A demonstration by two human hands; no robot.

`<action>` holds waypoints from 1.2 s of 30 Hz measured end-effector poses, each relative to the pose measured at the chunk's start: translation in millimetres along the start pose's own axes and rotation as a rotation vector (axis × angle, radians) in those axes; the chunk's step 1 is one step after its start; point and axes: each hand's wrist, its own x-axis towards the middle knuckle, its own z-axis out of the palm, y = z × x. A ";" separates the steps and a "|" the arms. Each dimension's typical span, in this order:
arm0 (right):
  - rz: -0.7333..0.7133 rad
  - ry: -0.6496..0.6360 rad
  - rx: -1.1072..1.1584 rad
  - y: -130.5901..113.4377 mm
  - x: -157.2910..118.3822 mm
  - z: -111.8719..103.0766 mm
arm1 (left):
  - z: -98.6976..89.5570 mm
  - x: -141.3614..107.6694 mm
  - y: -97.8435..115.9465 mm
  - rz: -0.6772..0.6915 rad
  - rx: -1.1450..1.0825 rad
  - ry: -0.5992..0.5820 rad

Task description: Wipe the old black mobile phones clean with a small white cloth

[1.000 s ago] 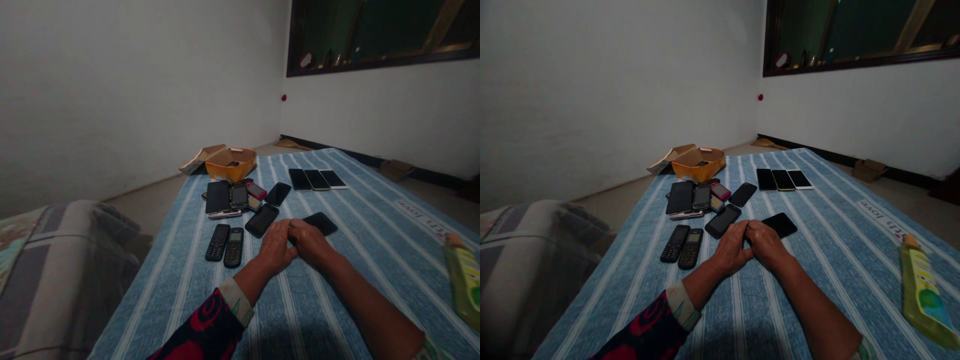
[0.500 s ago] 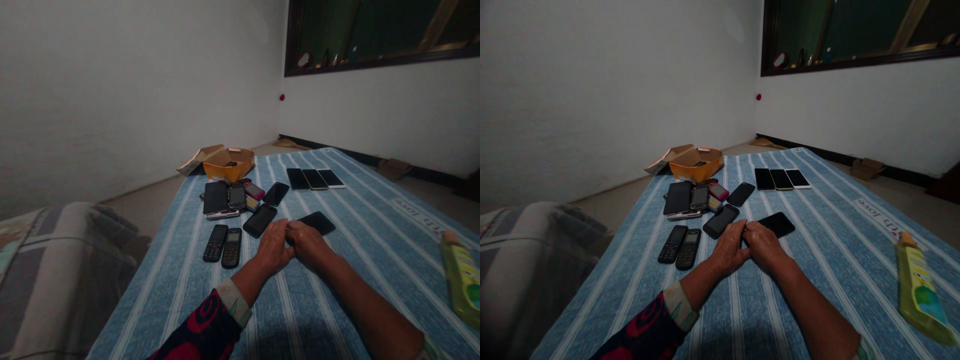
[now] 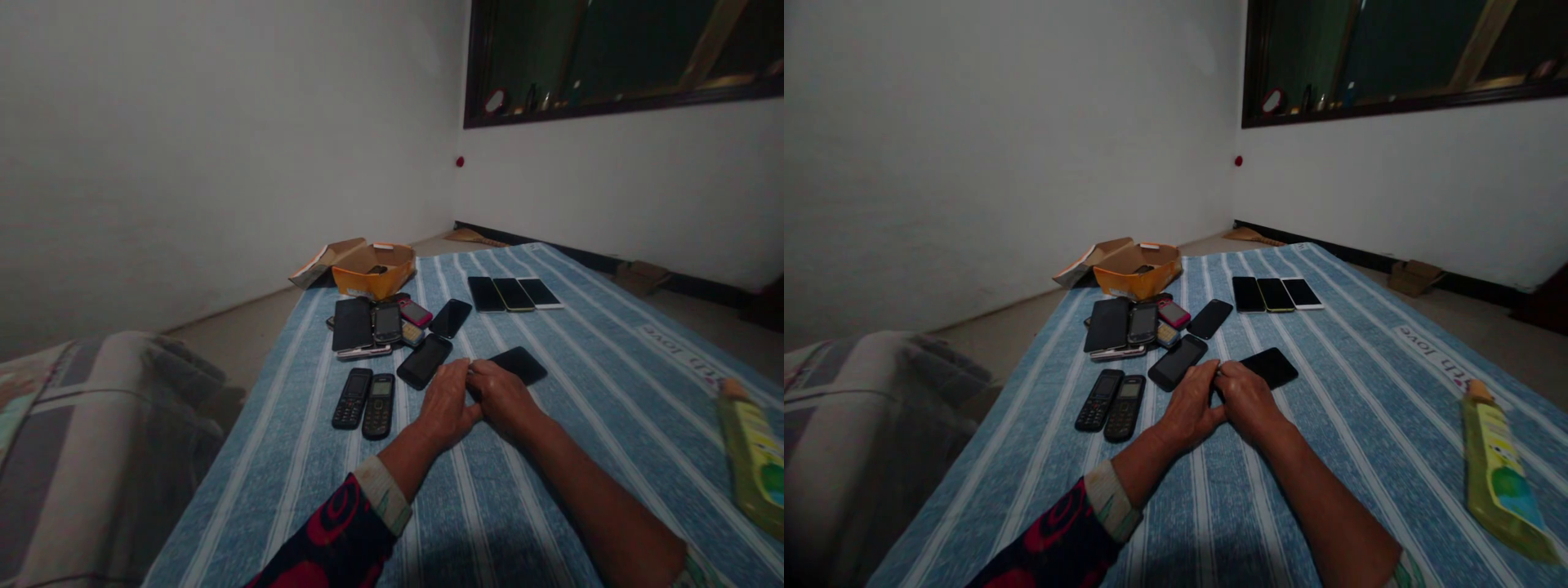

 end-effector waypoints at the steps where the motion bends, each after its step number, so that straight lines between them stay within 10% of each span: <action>1: 0.018 0.000 -0.012 2.1 -0.1 -0.5 | -0.1 -0.2 0.2 -0.007 0.003 -0.005; 9: 0.189 0.009 -0.118 21.1 2.9 0.5 | -3.4 -1.2 3.7 -0.028 0.024 -0.031; 17: 0.005 0.030 -0.016 0.8 4.3 4.8 | 0.5 1.2 0.2 0.005 -0.001 0.010; 27: 0.255 -0.004 -0.177 24.1 8.4 -4.7 | -0.1 -1.1 -2.0 -0.031 0.008 -0.022; 36: 0.107 -0.005 -0.114 7.8 5.2 -1.1 | -0.1 0.7 -0.6 -0.007 0.007 -0.014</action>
